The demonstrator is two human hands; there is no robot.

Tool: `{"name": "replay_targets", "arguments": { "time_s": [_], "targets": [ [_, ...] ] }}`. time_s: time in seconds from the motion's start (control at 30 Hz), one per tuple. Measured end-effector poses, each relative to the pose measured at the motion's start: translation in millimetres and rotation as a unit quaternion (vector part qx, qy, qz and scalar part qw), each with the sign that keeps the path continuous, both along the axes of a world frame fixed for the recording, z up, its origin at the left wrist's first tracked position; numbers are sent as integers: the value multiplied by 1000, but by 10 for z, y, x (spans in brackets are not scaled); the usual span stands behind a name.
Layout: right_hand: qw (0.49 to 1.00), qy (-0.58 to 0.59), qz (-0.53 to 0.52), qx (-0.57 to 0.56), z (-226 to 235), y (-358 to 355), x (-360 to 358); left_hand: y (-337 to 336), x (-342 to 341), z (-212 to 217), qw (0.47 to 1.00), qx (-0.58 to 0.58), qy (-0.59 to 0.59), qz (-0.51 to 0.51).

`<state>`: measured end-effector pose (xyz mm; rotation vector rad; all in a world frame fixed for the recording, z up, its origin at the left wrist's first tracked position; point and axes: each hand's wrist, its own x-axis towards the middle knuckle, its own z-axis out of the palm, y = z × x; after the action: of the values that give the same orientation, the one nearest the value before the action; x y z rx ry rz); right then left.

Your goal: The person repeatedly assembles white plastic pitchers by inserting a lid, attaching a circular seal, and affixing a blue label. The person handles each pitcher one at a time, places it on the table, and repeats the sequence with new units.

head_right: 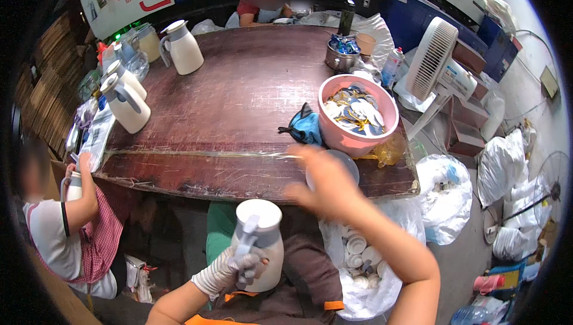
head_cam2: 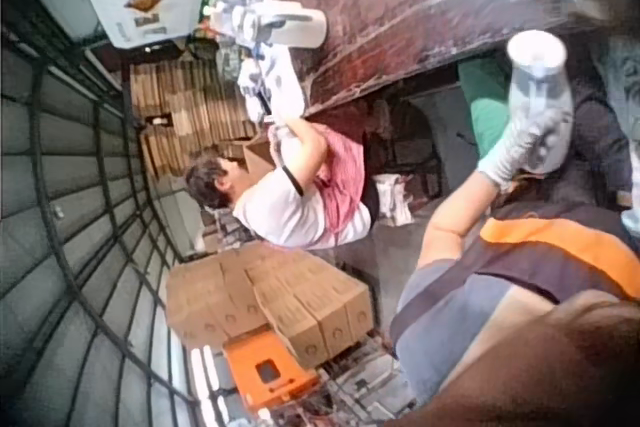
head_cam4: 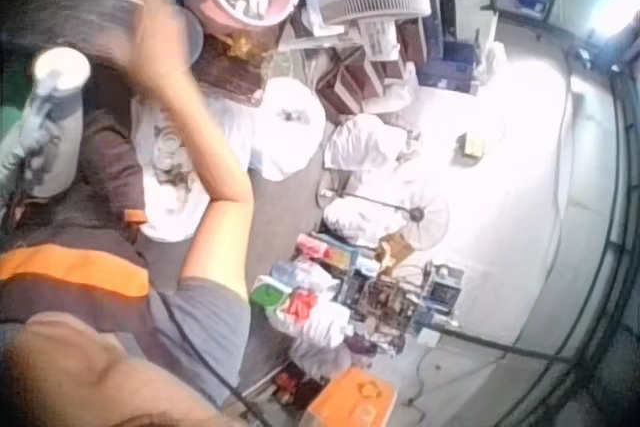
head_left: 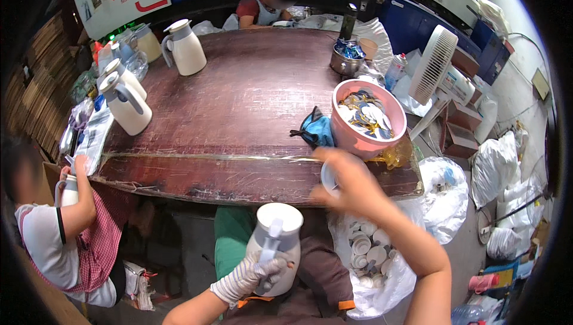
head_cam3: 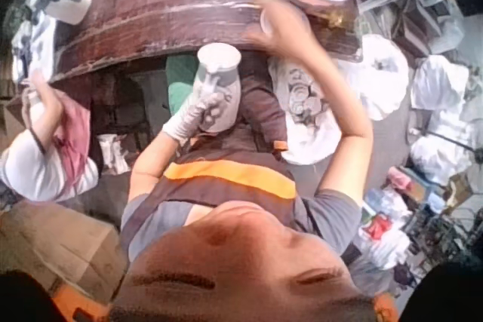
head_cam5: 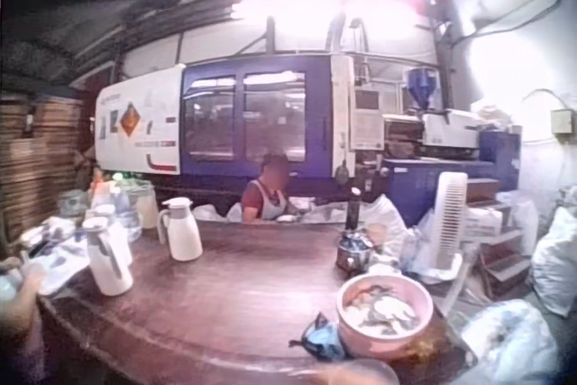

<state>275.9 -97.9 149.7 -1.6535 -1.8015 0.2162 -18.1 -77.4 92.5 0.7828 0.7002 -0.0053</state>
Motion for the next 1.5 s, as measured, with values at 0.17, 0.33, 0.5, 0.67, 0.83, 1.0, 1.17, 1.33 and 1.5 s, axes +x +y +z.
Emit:
{"name": "replay_targets", "arguments": {
  "time_s": [0.17, 0.33, 0.5, 0.67, 0.83, 1.0, 1.17, 1.33, 1.5],
  "targets": [
    [860, -292, -409, -86, -62, 307, 1603, 19, 174, 20, 994, -9, -37, 105],
    [790, -314, -459, -259, -416, 470, 2186, 135, 272, -38, 995, -13, -29, 94],
    [815, -281, -500, -81, -410, 446, 2356, 245, 314, -41, 994, 27, -6, 103],
    [881, 375, -267, 108, -143, 33, 1725, 279, 240, -129, 988, -5, -6, 152],
    [885, 439, -100, -121, -279, -331, 483, 250, 27, -408, 946, -109, -127, 278],
    [914, 246, 60, -316, -845, -308, -516, 177, -26, -595, 953, 132, -31, 272],
    [933, 69, 117, -332, -683, -56, -940, 318, -140, -663, 907, 406, 64, 93],
    [919, 160, 128, -338, -657, -132, -928, 227, -90, -679, 940, 237, 22, 244],
    [803, 497, 90, -317, -971, -318, -794, 246, -38, -574, 940, 101, -17, 326]
  ]
}}
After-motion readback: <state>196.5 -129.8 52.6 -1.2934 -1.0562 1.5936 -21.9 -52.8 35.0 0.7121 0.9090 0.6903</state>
